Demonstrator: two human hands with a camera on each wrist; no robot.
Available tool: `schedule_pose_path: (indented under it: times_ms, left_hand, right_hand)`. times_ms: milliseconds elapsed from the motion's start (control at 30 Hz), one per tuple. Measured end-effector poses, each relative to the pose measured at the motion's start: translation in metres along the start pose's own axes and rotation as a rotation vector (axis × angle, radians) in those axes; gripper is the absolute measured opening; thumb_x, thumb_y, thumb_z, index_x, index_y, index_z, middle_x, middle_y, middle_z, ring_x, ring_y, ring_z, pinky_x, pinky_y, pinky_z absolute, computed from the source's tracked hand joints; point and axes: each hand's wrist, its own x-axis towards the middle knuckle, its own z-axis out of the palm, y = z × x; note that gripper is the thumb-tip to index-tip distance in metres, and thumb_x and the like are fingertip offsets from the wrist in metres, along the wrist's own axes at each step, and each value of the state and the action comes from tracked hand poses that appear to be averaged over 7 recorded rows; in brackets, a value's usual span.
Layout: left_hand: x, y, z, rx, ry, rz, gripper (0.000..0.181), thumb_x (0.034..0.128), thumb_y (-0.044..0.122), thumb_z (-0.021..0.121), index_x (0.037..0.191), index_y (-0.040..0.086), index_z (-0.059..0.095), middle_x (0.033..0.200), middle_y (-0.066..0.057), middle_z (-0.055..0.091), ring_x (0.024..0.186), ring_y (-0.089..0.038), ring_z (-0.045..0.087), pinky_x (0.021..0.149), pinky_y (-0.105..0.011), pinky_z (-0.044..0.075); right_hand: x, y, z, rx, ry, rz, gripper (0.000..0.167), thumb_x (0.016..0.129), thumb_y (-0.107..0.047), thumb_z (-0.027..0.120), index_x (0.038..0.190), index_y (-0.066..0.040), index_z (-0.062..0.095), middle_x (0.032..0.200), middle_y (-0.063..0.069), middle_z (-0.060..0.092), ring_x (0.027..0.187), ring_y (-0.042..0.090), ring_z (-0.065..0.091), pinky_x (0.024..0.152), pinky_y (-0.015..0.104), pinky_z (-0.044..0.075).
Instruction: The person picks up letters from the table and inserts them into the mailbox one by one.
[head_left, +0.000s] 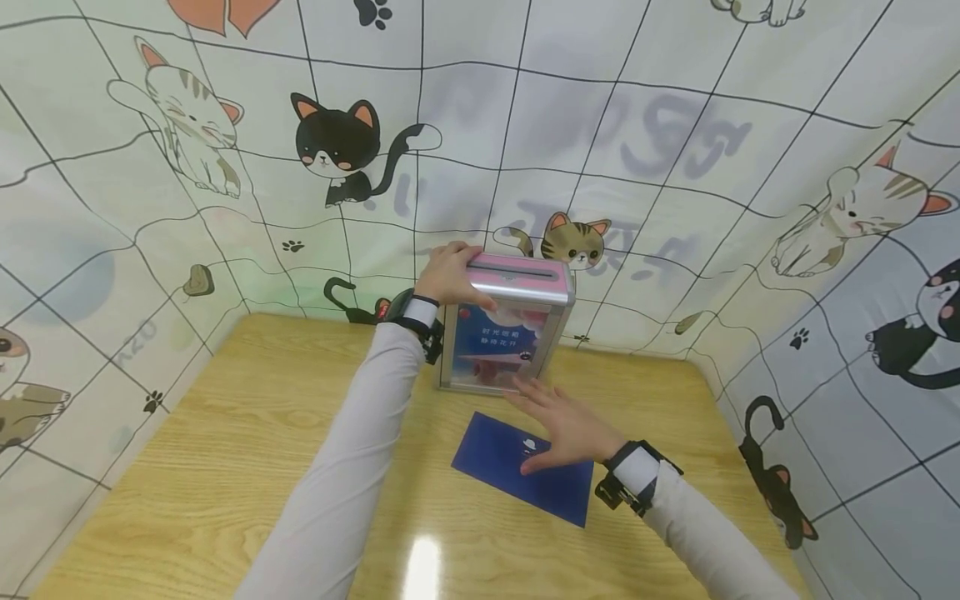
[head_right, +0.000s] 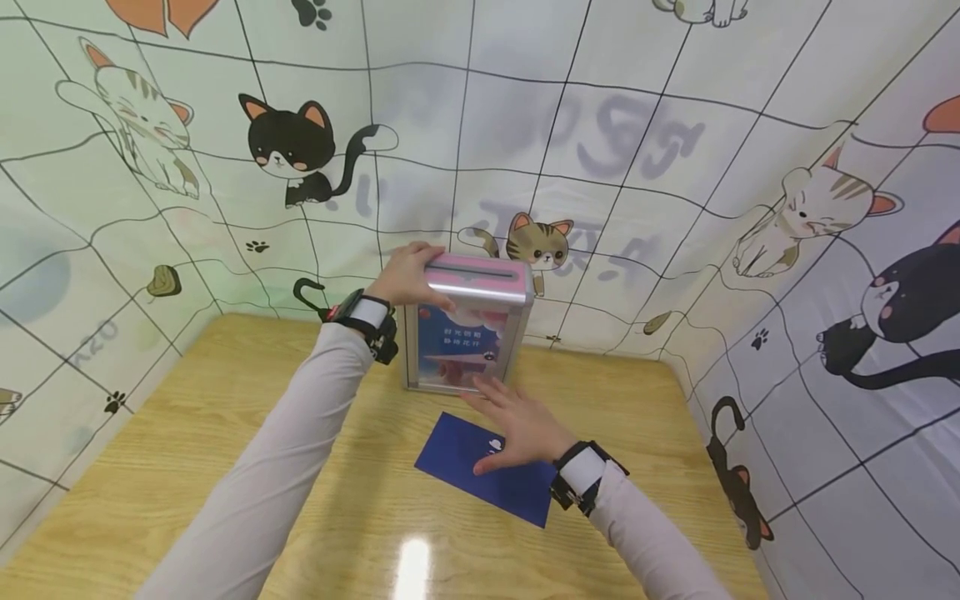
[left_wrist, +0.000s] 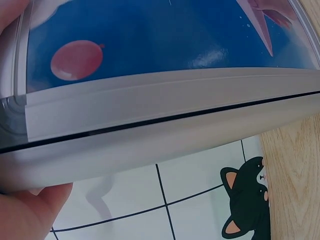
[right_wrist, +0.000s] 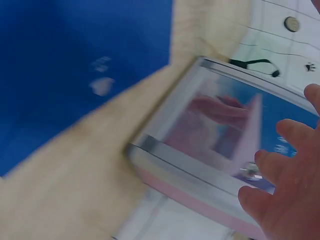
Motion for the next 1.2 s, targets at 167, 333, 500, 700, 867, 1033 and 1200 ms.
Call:
schedule_pose_path:
  times_ms: [167,333,500,700,867,1033,1200]
  left_hand:
    - [0.001,-0.001,0.001,0.000,0.001,0.004,0.105,0.0515,0.056,0.078,0.139,0.016,0.036,0.141,-0.009,0.033,0.128,-0.030,0.028,0.101,-0.043,0.033]
    - [0.001,0.000,0.000,-0.009,-0.003,0.001,0.105,0.0518,0.055,0.079,0.140,0.015,0.036,0.141,-0.010,0.033,0.127,-0.030,0.028,0.101,-0.043,0.033]
    - [0.001,-0.001,0.000,0.002,-0.007,0.002,0.106,0.0514,0.056,0.078,0.140,0.015,0.036,0.141,-0.010,0.033,0.128,-0.031,0.028,0.101,-0.044,0.033]
    - [0.002,-0.002,0.001,0.005,-0.005,0.001,0.106,0.0516,0.056,0.078,0.140,0.016,0.035,0.142,-0.010,0.032,0.129,-0.031,0.027,0.102,-0.044,0.033]
    - [0.003,-0.002,0.002,0.007,-0.006,0.001,0.106,0.0514,0.056,0.078,0.140,0.016,0.036,0.142,-0.009,0.032,0.128,-0.030,0.027,0.101,-0.043,0.033]
    - [0.003,-0.001,0.002,0.000,-0.002,-0.001,0.106,0.0512,0.055,0.079,0.140,0.016,0.036,0.141,-0.009,0.033,0.128,-0.029,0.028,0.101,-0.042,0.033]
    - [0.001,-0.001,0.001,0.008,-0.007,-0.008,0.105,0.0520,0.056,0.078,0.140,0.017,0.035,0.142,-0.008,0.032,0.128,-0.028,0.027,0.102,-0.041,0.033]
  right_hand:
    - [-0.002,0.006,0.021,0.045,-0.002,0.033,0.103,0.065,-0.064,0.066,0.145,-0.017,0.022,0.152,0.009,0.010,0.134,0.038,0.019,0.101,0.063,0.019]
    - [-0.003,0.011,0.033,0.050,0.009,0.034,0.102,0.064,-0.059,0.070,0.145,-0.017,0.022,0.150,0.014,0.017,0.132,0.043,0.022,0.098,0.066,0.022]
    - [-0.004,0.016,0.044,0.054,-0.013,0.068,0.102,0.064,-0.062,0.068,0.145,-0.018,0.022,0.149,0.015,0.019,0.133,0.042,0.018,0.099,0.064,0.022]
    - [-0.005,0.018,0.058,0.088,-0.021,0.108,0.099,0.064,-0.057,0.071,0.144,-0.018,0.027,0.148,0.016,0.021,0.132,0.045,0.017,0.099,0.064,0.022]
    - [-0.007,0.022,0.069,0.100,-0.032,0.116,0.099,0.064,-0.060,0.069,0.143,-0.018,0.027,0.148,0.017,0.022,0.129,0.048,0.022,0.097,0.065,0.024]
    - [-0.008,0.027,0.081,0.100,-0.039,0.147,0.099,0.063,-0.061,0.070,0.143,-0.019,0.028,0.147,0.017,0.025,0.129,0.048,0.022,0.097,0.065,0.024]
    - [-0.009,0.027,0.094,0.089,-0.072,0.172,0.099,0.064,-0.064,0.066,0.144,-0.020,0.026,0.146,0.016,0.026,0.130,0.047,0.021,0.096,0.065,0.027]
